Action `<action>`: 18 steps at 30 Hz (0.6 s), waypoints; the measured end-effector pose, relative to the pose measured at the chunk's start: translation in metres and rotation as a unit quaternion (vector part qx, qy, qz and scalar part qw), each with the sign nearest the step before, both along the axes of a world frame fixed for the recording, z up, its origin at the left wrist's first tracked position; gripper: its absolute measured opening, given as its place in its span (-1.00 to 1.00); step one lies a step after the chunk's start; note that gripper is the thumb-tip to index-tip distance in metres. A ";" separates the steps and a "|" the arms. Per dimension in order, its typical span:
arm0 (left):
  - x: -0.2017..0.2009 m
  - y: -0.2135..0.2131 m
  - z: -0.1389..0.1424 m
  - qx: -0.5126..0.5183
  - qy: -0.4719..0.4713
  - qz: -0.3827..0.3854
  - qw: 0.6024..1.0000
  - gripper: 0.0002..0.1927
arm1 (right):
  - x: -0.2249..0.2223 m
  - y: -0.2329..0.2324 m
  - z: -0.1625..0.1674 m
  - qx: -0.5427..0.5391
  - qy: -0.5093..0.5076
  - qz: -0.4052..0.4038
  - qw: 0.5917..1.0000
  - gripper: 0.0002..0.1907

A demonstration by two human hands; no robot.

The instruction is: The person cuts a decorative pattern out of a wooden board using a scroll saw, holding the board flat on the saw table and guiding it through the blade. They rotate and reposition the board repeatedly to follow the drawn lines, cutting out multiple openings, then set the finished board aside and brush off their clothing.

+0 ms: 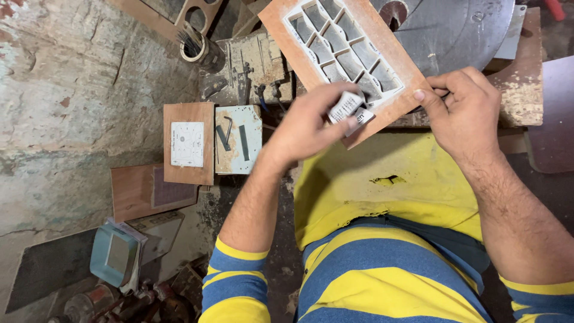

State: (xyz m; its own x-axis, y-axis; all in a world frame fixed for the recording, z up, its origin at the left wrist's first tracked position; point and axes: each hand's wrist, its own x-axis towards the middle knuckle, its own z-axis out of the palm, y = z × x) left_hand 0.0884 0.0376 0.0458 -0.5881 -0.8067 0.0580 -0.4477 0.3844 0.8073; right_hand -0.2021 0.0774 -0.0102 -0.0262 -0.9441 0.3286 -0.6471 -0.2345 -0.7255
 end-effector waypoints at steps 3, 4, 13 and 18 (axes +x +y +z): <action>0.021 -0.022 -0.008 0.097 0.034 0.136 0.985 -0.38 | 0.000 0.000 0.000 -0.008 -0.004 0.007 1.000 -0.83; 0.027 -0.031 -0.010 0.046 0.052 0.141 0.988 -0.44 | 0.000 0.000 0.000 -0.005 -0.003 0.006 1.000 -0.83; 0.032 -0.045 -0.026 -0.139 -0.020 0.137 0.981 -0.65 | 0.001 0.001 0.001 0.001 0.011 0.000 1.000 -0.83; 0.025 -0.036 -0.020 -0.133 -0.037 0.135 0.981 -0.57 | -0.001 0.002 0.001 0.001 0.011 0.002 1.000 -0.83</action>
